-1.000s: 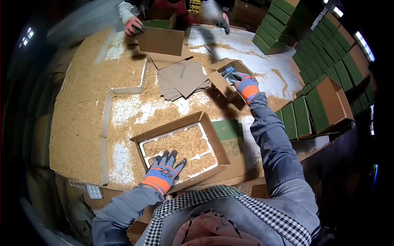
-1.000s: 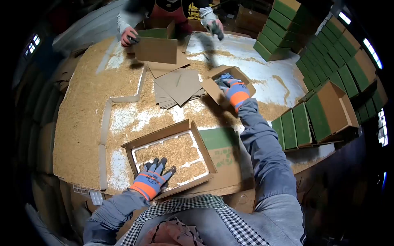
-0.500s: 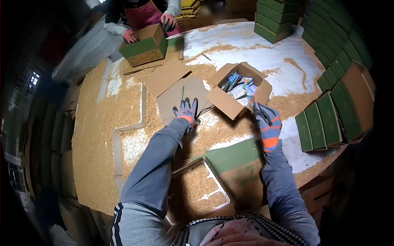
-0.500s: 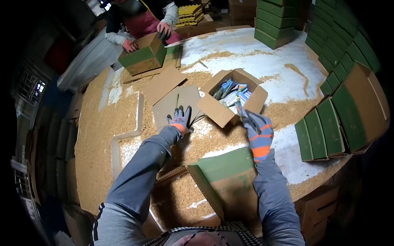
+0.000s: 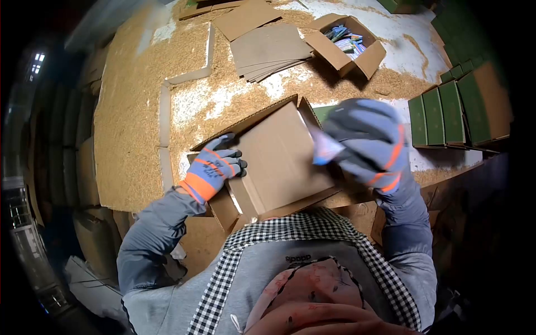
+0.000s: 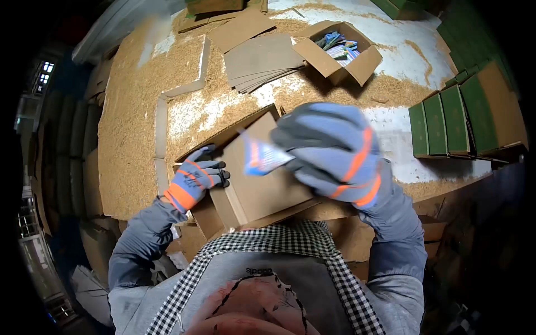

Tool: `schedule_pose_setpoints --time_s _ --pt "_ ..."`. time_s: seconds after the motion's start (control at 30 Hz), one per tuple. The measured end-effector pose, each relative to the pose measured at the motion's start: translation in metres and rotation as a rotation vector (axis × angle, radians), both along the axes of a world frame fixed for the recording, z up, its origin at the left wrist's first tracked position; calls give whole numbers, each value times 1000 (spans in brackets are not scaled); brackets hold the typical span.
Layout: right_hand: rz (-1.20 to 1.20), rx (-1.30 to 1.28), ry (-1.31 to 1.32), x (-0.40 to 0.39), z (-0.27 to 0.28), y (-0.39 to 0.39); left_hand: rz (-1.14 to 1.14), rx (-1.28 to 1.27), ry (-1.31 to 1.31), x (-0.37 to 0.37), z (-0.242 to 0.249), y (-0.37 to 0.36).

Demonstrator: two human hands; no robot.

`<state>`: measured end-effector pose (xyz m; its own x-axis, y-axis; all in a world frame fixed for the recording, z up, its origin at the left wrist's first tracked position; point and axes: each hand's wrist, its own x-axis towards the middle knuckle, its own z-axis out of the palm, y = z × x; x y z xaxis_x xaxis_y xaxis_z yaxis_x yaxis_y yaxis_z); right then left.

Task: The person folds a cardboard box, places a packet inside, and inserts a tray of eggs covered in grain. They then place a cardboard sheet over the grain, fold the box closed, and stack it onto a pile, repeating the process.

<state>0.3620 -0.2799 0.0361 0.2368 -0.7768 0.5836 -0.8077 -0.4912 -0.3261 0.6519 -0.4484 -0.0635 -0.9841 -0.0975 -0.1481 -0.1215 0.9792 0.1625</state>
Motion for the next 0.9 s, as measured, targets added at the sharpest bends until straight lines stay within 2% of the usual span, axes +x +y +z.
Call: schedule_pose_setpoints --time_s 0.07,0.13,0.17,0.2,0.23,0.27,0.3,0.33,0.37,0.4,0.43,0.47,0.53,0.57,0.6,0.63,0.67,0.7,0.73,0.77,0.8,0.83,0.87,0.9 --pt "154 229 237 58 -67 -24 -18 -224 -168 11 -10 7" --pt "159 597 532 98 -138 -24 -80 -330 -146 19 -1 15" --pt "140 596 545 98 -123 -23 -87 -194 -29 13 42 27" --pt "115 773 555 93 -93 -26 66 -131 202 25 59 34" --pt "85 954 549 87 -68 -25 307 -37 568 47 45 40" --pt "73 757 355 67 -52 -15 663 180 923 72 9 49" --pt "63 740 -385 46 -45 -6 979 545 1233 85 -37 59" --pt "-7 702 -898 31 -51 4 1159 894 1381 95 -92 69" --pt "-31 527 -1402 16 -57 13 1158 1214 1220 94 -127 87" --pt "-102 387 -1676 -1 -110 19 1148 1299 1161 94 -164 88" --pt "-200 554 -1818 -4 -174 34 1139 1381 1098 95 -201 88" --pt "-133 296 -1911 -4 -222 48 1131 1458 1030 94 -236 88" --pt "115 -226 -2014 -3 -315 76 845 1879 966 31 -107 98" --pt "19 64 -1858 -5 -277 84 719 2072 888 0 -40 104" --pt "-21 189 -1649 -29 -238 98 664 1836 851 -12 -59 100" --pt "-45 192 -1412 -65 -204 118 621 1597 826 -23 -78 96" --pt "-94 80 -1081 -105 -164 138 493 1094 913 -55 -51 104" --pt "-33 155 -1289 -146 -110 174 359 594 959 -93 -17 114" --pt "-104 28 -1324 -183 -55 202 223 97 972 -135 19 127" --pt "-186 -114 -1281 -218 -10 230 192 223 889 -188 58 148" --pt "-262 -232 -1225 -258 35 255 86 629 923 -245 75 155" --pt "-323 -317 -1166 -291 72 282 -46 1345 848 -313 98 166" --pt "-389 -392 -1114 -327 103 306 -147 1766 712 -373 126 180" --pt "-444 -445 -1074 -360 126 326 -236 1995 584 -428 152 192"
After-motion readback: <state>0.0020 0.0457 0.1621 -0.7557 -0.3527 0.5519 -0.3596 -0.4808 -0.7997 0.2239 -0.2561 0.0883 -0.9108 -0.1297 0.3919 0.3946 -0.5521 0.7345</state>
